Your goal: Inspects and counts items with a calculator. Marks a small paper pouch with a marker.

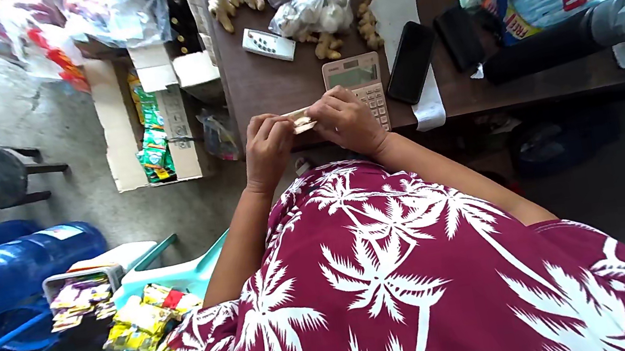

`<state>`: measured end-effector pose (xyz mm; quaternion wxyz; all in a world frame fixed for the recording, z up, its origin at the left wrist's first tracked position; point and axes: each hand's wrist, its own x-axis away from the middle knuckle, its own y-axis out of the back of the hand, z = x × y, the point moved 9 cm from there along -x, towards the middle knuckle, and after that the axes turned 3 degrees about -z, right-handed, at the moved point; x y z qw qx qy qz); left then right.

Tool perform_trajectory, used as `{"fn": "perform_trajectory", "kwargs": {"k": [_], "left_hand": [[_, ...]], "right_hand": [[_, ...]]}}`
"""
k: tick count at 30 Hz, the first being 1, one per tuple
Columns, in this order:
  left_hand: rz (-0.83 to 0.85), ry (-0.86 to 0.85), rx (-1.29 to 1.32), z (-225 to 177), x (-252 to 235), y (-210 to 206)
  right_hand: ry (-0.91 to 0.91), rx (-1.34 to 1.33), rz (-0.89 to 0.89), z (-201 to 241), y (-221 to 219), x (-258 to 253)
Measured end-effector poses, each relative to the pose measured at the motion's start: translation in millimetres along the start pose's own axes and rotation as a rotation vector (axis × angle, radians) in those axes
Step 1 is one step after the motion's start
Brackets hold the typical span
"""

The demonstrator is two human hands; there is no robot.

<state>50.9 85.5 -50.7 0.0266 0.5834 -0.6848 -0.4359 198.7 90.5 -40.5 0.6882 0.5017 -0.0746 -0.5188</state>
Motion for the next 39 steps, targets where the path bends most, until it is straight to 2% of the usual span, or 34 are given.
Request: {"fn": "perform_trajectory", "kwargs": {"k": [4, 6, 11, 16, 19, 27, 31, 36, 39], "left_hand": [[0.048, -0.004, -0.036, -1.8, -8.2, 1.3], [0.081, 0.018, -0.06, -6.9, -1.3, 1.2], [0.108, 0.05, -0.064, 0.4, -24.2, 1.9], [0.298, 0.219, 0.035, 15.3, -33.5, -8.3], [0.277, 0.265, 0.16, 23.6, -30.4, -13.7], [0.132, 0.259, 0.208, 23.3, -20.2, -10.0], [0.11, 0.331, 0.248, 24.8, -21.5, -4.6], [0.161, 0.396, 0.291, 25.4, -19.4, -7.0], [0.113, 0.531, 0.356, 37.7, -7.5, -11.2]], "right_hand": [[-0.024, 0.004, 0.066, -0.8, -3.2, -5.1], [-0.091, 0.015, 0.081, 4.9, -4.5, 4.5], [-0.231, -0.08, 0.126, -7.5, -6.4, -15.5], [-0.401, -0.269, 0.224, -25.7, -19.0, -22.3], [-0.442, -0.356, 0.227, -38.7, -31.4, -16.4], [-0.609, -0.51, 0.215, -47.5, -35.4, -3.2], [-0.645, -0.579, 0.158, -42.7, -28.9, -7.4], [-0.73, -0.569, 0.201, -39.6, -24.6, -4.0], [-0.701, -0.615, 0.196, -45.0, -32.9, 0.5]]}}
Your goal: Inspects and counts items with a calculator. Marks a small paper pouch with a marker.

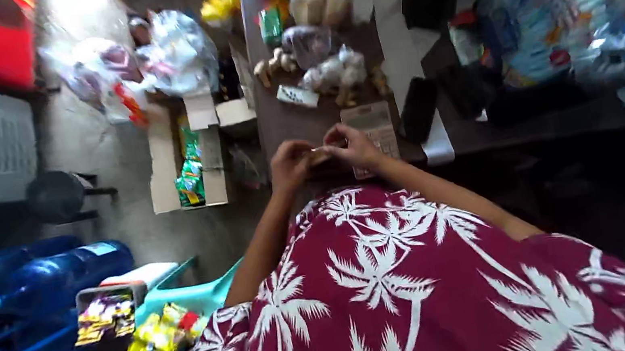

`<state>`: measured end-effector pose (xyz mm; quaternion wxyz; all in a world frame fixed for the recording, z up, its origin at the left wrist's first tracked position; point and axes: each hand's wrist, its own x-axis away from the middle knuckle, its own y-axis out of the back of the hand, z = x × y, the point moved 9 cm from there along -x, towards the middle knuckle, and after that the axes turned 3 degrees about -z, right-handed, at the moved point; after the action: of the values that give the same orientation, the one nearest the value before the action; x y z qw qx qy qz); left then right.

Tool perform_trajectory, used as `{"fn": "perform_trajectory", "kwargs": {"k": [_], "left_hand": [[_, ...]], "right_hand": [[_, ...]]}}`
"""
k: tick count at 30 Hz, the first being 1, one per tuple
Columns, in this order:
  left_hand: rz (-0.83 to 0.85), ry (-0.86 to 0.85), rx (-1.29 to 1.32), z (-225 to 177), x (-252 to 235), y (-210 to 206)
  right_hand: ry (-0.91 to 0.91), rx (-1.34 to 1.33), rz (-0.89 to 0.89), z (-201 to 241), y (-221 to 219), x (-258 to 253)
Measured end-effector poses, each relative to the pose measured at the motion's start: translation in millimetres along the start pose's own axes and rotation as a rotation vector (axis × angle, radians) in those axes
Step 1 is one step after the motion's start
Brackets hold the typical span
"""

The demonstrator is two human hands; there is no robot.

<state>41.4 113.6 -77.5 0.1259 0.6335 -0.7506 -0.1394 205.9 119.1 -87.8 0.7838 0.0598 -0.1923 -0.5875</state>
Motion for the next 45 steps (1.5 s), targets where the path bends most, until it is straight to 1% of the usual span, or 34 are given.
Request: {"fn": "perform_trajectory", "kwargs": {"k": [2, 4, 6, 9, 11, 13, 15, 19, 23, 26, 28, 32, 35, 38, 41, 43, 45], "left_hand": [[-0.028, 0.084, 0.07, 10.8, 0.2, 1.5], [-0.019, 0.195, 0.107, 22.6, 3.1, -1.2], [0.058, 0.297, 0.101, 33.0, 3.7, -7.8], [0.2, 0.372, 0.096, 43.5, 2.5, -17.0], [0.305, 0.422, 0.103, 42.6, 0.5, -23.6], [0.409, 0.446, 0.067, 38.0, -1.3, -27.1], [0.479, 0.466, -0.017, 39.0, -4.0, -28.6], [0.602, 0.429, -0.112, 50.6, -15.2, -37.3], [0.648, 0.448, -0.148, 51.1, -17.9, -39.9], [0.666, 0.474, -0.161, 53.9, -18.7, -45.1], [0.648, 0.483, -0.162, 52.8, -19.2, -45.2], [0.586, 0.495, -0.081, 63.7, -15.3, -44.0], [0.513, 0.529, -0.008, 69.4, -8.0, -39.8], [0.406, 0.548, 0.044, 65.9, -3.2, -34.0], [0.312, 0.531, 0.062, 52.5, 0.2, -29.8], [0.268, 0.533, 0.079, 45.2, 2.3, -30.6], [0.219, 0.539, 0.115, 24.3, 4.7, -36.9]], "right_hand": [[-0.021, -0.051, 0.014, -0.2, 0.4, -1.1], [-0.031, -0.095, 0.025, -0.6, 0.4, 1.5], [-0.012, -0.11, 0.03, 0.2, 1.4, 2.8], [-0.007, -0.113, 0.028, 1.2, -0.5, 3.8], [0.03, -0.122, 0.018, 2.5, 0.7, 5.0], [0.08, -0.115, 0.014, 5.0, 3.1, 6.8], [0.089, -0.112, 0.016, 6.2, 3.7, 8.2], [0.003, -0.126, 0.055, 1.7, 1.6, 8.0], [-0.013, -0.131, 0.111, -0.7, 2.4, 7.0], [0.006, -0.114, 0.059, -0.1, 13.1, 8.7], [-0.012, -0.079, 0.026, 10.9, 29.3, 13.9], [0.015, -0.085, -0.085, 40.4, 87.5, 36.2], [0.204, -0.061, -0.171, 78.3, 151.3, 65.8], [0.325, 0.031, -0.298, 103.9, 230.8, 97.1], [0.408, 0.116, -0.439, 109.0, 321.0, 125.3], [0.412, 0.166, -0.545, 103.2, 384.1, 141.8], [0.345, 0.235, -0.651, 91.6, 443.8, 154.9]]}}
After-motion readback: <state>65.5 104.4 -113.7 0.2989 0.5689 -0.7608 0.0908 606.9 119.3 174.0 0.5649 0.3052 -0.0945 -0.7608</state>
